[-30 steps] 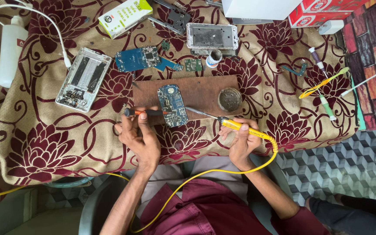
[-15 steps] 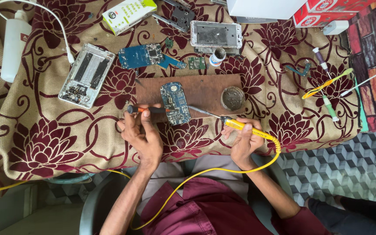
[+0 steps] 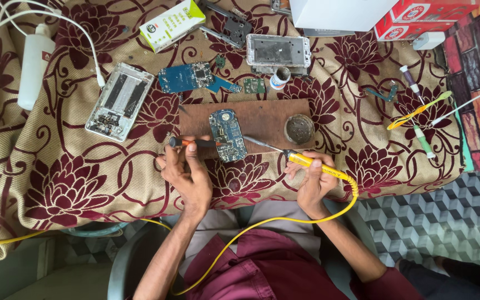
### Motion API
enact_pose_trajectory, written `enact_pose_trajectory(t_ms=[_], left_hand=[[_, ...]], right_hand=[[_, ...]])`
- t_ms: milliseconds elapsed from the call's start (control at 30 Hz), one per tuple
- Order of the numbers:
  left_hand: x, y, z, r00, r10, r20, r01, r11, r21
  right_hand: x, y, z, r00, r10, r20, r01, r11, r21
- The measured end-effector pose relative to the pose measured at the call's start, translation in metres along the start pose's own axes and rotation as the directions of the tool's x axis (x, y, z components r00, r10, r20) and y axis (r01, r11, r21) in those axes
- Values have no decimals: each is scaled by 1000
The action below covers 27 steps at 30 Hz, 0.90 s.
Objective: The person uses a soldering iron and a screwdriver to work on a small circuit board placed on a wooden board. They repeatedly apply heat to specific points on the board while holding it steady.
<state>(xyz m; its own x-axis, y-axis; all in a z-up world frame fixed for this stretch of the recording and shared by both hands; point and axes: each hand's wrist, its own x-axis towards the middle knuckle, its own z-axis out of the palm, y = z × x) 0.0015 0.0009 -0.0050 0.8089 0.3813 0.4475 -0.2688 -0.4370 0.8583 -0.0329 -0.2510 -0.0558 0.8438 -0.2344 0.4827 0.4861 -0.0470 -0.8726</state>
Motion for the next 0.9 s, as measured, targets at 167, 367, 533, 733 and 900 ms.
enact_pose_trajectory(t_ms=[167, 367, 533, 733, 900], left_hand=[[0, 2, -1, 1000, -9, 11, 10, 999, -36], [1, 7, -1, 1000, -14, 9, 14, 999, -46], [-1, 5, 0, 992, -122, 34, 126, 977, -171], [-3, 4, 2, 979, -200, 41, 204, 949, -241], [-3, -3, 1, 1000, -22, -4, 22, 1000, -21]], right_hand=[[-2, 3, -3, 1000, -13, 6, 13, 1000, 24], [-5, 9, -6, 999, -46, 18, 44, 995, 85], [-8, 11, -7, 999, -3, -38, 7, 996, 93], [3, -11, 3, 984, 48, -172, -5, 971, 239], [25, -48, -11, 887, 407, -219, -303, 869, 391]])
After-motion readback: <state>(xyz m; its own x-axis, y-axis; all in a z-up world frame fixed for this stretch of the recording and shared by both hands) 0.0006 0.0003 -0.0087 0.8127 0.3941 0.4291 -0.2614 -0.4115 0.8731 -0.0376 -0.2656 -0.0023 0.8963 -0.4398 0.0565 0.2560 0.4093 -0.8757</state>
